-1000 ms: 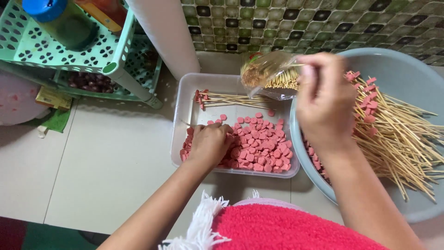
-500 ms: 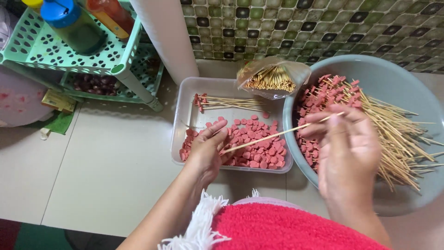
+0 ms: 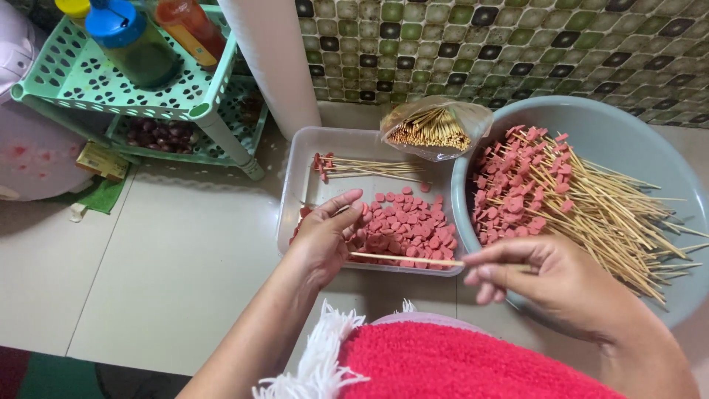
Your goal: The person is skewering small pieces of pink food onto wooden sticks, preparing them for cooking or sale.
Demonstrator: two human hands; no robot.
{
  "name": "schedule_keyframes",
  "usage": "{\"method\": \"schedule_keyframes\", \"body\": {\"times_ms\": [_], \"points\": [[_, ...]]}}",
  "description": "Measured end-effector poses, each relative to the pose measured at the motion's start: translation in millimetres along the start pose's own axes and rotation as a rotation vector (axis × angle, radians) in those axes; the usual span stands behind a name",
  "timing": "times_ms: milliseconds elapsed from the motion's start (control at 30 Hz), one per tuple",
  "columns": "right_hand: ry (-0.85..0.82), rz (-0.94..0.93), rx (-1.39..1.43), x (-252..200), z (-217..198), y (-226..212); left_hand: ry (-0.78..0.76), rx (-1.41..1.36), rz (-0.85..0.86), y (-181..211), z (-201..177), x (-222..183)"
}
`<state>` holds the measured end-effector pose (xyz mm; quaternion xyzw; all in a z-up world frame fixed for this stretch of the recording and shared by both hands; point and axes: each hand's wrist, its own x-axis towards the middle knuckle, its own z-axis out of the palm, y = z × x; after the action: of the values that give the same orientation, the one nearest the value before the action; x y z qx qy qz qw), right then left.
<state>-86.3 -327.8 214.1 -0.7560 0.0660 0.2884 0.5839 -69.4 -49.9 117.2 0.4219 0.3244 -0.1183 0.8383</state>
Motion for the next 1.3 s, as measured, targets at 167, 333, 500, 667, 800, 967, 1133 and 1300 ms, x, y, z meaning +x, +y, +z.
{"method": "schedule_keyframes", "body": {"times_ms": [167,333,500,667,800,967,1133,1300], "points": [[-0.196,0.327,-0.639,-1,17,-18,-0.162,0.148,-0.024,-12,-2,4],[-0.312,0.193,-0.718,5,43,-18,-0.271,0.322,-0.051,-19,12,-11],[-0.229,0.102,-0.647,12,37,0,-0.053,0.308,0.011,3,18,-20],[-0.016,-0.177,-0.575,21,33,15,-0.017,0.266,0.191,3,10,-16],[0.025,-0.140,-0.577,19,42,6,-0.046,0.230,0.170,9,22,-29],[0.044,-0.028,-0.600,15,49,-3,-0.050,0.256,0.195,6,20,-27],[0.057,-0.011,-0.588,16,48,0,-0.029,0.189,0.182,2,13,-18],[0.055,0.040,-0.591,15,52,-9,0.027,0.329,0.232,5,16,-24]]}}
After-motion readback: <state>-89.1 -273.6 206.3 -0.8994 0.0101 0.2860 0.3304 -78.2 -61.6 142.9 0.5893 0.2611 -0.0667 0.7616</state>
